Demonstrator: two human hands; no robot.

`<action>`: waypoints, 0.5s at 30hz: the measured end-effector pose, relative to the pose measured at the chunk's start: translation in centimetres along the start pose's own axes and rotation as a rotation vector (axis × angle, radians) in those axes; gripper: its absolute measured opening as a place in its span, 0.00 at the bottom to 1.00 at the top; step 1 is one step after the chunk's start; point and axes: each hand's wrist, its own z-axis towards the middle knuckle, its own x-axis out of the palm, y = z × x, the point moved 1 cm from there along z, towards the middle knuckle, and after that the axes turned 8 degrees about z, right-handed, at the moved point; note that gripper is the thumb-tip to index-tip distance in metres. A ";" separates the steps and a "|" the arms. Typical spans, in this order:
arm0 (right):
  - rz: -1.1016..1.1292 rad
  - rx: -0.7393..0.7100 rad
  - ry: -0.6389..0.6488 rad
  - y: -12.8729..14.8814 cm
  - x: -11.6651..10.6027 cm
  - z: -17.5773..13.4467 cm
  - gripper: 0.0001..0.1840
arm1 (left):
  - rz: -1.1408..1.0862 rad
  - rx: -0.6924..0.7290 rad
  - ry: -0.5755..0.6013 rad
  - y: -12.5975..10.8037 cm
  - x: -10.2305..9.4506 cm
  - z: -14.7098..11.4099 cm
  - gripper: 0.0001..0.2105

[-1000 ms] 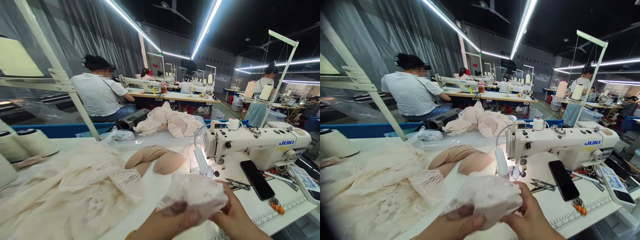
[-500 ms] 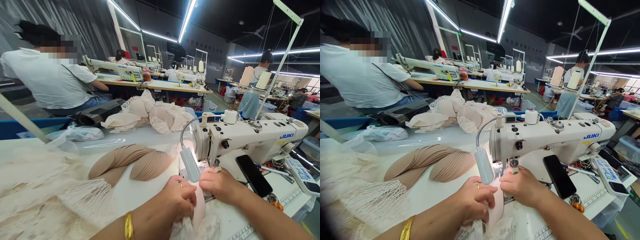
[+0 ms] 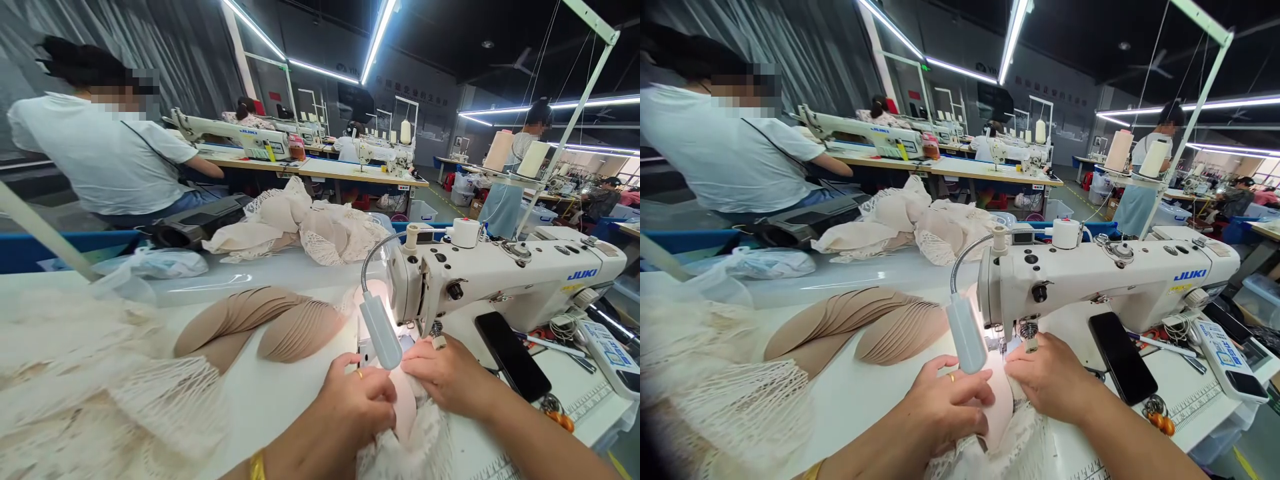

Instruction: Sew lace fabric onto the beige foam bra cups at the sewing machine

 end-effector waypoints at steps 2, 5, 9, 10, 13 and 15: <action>-0.006 0.026 0.014 -0.2 0.1 0.0 0.14 | -0.008 -0.015 0.016 -0.4 -1.0 0.1 0.15; -0.005 0.047 0.027 -0.3 0.2 0.0 0.17 | 0.000 -0.017 0.031 -0.5 -1.6 0.5 0.13; -0.004 0.059 0.039 -0.2 0.1 0.0 0.17 | -0.006 0.004 0.035 -0.1 -1.4 0.7 0.13; -0.009 0.060 0.041 -0.1 0.1 0.0 0.16 | -0.008 0.010 0.039 -0.1 -1.3 0.7 0.13; -0.018 0.062 0.046 0.0 0.0 -0.1 0.15 | -0.006 0.015 0.047 -0.2 -1.4 0.5 0.15; -0.018 0.066 0.043 0.0 0.1 -0.1 0.16 | 0.002 0.004 0.042 -0.3 -1.6 0.5 0.15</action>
